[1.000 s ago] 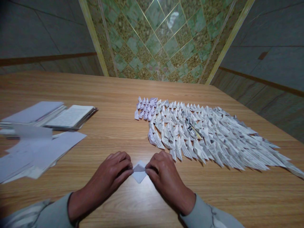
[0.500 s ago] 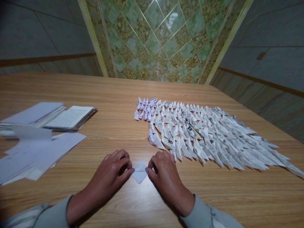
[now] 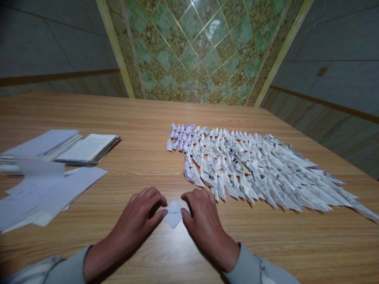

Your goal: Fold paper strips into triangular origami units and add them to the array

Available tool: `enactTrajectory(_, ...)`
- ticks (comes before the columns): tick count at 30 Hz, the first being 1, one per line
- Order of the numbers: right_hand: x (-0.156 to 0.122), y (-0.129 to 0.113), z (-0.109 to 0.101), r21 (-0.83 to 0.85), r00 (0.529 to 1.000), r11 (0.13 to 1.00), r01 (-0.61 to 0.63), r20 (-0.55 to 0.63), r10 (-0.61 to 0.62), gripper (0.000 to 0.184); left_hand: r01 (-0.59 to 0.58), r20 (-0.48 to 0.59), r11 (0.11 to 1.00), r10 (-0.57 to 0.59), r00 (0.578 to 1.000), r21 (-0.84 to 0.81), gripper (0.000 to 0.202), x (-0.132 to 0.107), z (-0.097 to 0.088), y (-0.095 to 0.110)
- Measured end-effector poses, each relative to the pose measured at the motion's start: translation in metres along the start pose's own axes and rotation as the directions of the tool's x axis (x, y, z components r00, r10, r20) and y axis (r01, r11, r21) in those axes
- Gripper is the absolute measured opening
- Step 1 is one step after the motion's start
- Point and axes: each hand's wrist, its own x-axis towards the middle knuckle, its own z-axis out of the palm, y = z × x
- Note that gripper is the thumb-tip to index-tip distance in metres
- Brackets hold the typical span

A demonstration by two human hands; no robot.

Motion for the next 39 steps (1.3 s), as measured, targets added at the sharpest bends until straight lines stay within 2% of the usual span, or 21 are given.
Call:
enactTrajectory(6, 0.004, -0.012, 0.005, 0.044, 0.998, 0.999, -0.022, 0.051, 0.02, 0.022, -0.043, -0.032, 0.998, 0.042, 0.999, -0.039, 0.005, 0.0, 0.006, -0.003)
enactTrajectory(10, 0.006, -0.012, 0.008, 0.139, 0.999, 0.99, -0.021, 0.031, 0.016, 0.022, -0.068, -0.059, 0.994, 0.063, 0.996, -0.083, 0.01, -0.002, 0.008, -0.006)
enactTrajectory(15, 0.005, -0.011, 0.009, 0.296, 0.997, 0.953, 0.06, 0.026, -0.07, 0.021, -0.086, -0.062, 0.987, 0.079, 0.995, -0.134, 0.021, -0.003, 0.009, -0.006)
enactTrajectory(18, 0.005, -0.013, 0.008, 0.373, 0.993, 0.923, 0.097, 0.026, -0.115, 0.018, -0.065, -0.058, 0.978, 0.055, 0.997, -0.196, 0.012, -0.001, 0.007, -0.004)
enactTrajectory(19, 0.005, -0.013, 0.008, 0.389, 0.992, 0.916, 0.103, 0.026, -0.122, 0.016, -0.061, -0.049, 0.969, 0.051, 0.997, -0.239, 0.008, -0.001, 0.005, -0.003)
enactTrajectory(22, 0.004, -0.016, 0.007, 0.423, 0.995, 0.903, 0.077, 0.027, -0.098, 0.01, -0.035, -0.027, 0.912, 0.026, 0.999, -0.409, 0.02, 0.0, 0.002, 0.001)
enactTrajectory(26, 0.005, -0.02, 0.001, 0.452, 0.999, 0.892, 0.016, 0.023, -0.029, 0.004, 0.05, -0.017, 0.823, -0.072, 0.997, -0.566, 0.02, -0.001, 0.0, 0.002)
enactTrajectory(27, 0.005, -0.02, 0.0, 0.455, 0.999, 0.891, 0.006, 0.025, -0.02, 0.002, 0.066, -0.019, 0.808, -0.095, 0.995, -0.585, 0.019, -0.001, 0.0, 0.003)
enactTrajectory(29, 0.007, -0.02, -0.003, 0.48, 0.999, 0.877, -0.019, 0.035, 0.002, 0.01, 0.087, -0.026, 0.785, -0.13, 0.991, -0.613, 0.02, -0.001, -0.002, 0.003)
enactTrajectory(33, 0.009, -0.017, -0.005, 0.596, 0.998, 0.8, -0.064, 0.049, 0.043, 0.018, 0.117, 0.005, 0.741, -0.152, 0.988, -0.661, 0.023, 0.0, -0.004, 0.004)
enactTrajectory(39, 0.008, -0.017, -0.005, 0.617, 0.997, 0.785, -0.057, 0.082, 0.008, 0.022, 0.166, 0.07, 0.685, -0.165, 0.984, -0.71, 0.021, -0.001, 0.0, 0.0)
